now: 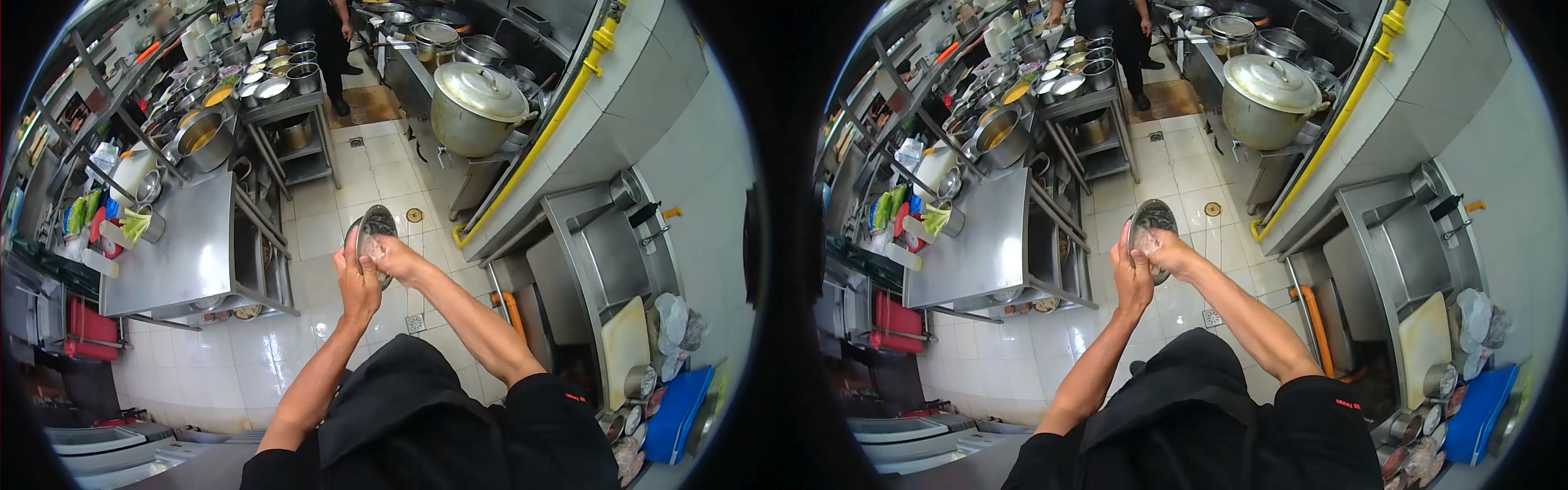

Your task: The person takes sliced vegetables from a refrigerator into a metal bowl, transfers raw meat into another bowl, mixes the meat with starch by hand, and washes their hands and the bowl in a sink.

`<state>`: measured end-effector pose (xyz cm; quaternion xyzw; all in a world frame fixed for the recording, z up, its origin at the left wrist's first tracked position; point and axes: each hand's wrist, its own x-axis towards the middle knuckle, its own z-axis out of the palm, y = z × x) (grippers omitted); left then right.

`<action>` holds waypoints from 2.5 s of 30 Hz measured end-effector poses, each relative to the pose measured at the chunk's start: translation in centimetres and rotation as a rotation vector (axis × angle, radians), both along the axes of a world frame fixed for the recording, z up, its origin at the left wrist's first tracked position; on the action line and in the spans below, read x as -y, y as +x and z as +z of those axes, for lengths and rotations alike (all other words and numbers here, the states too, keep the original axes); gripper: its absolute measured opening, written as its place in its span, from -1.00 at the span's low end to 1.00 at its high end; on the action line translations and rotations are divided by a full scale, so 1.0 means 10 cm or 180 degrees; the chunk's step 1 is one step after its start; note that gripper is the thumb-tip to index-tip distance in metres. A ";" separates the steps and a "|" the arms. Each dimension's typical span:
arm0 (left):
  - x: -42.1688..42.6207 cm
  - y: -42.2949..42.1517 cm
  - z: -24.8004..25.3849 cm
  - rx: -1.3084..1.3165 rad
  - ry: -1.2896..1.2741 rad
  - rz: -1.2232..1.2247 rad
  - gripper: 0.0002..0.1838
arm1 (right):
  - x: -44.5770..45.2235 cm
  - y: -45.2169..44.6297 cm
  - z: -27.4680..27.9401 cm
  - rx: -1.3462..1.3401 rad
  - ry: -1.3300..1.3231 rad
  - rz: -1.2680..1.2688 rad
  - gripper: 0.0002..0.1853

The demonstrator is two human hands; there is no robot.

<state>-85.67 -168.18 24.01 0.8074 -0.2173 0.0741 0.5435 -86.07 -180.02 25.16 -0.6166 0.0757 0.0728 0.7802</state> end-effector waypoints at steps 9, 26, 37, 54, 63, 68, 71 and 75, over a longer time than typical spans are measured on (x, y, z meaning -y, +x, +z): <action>0.24 0.51 -0.46 -0.2386 -0.1891 -0.0667 -0.46 | 0.52 0.28 -0.10 0.1390 -0.0807 -0.0449 -0.61; 0.81 0.54 -0.49 -0.2900 -0.1426 -0.0450 -0.49 | 1.02 0.43 -0.21 0.1093 -0.3490 -0.0512 -0.74; 0.75 1.19 -0.48 -0.2909 -0.1551 -0.0318 -0.47 | 0.98 1.08 -0.34 0.0662 -0.3087 0.1138 -0.73; 0.60 3.16 -0.81 -0.2193 -0.1481 -0.0065 -0.46 | 0.54 2.98 -0.50 0.0908 -0.3099 -0.0702 -0.57; 0.52 3.98 -0.51 -0.3043 -0.1656 -0.0716 -0.44 | 0.64 3.74 -0.19 0.0284 -0.3133 0.0631 -0.65; 0.69 4.39 -0.66 -0.1356 -0.1143 -0.0397 -0.46 | 0.81 3.87 -0.23 0.0084 -0.2332 0.0452 -0.61; 0.83 4.25 -0.17 -0.0694 -0.0198 0.0106 -0.48 | 1.01 4.16 -0.32 -0.0649 -0.0917 0.0106 -0.61; 1.10 4.76 -0.58 -0.1995 -0.1794 -0.0406 -0.47 | 1.31 4.59 -0.19 -0.1079 0.0282 -0.0276 -0.59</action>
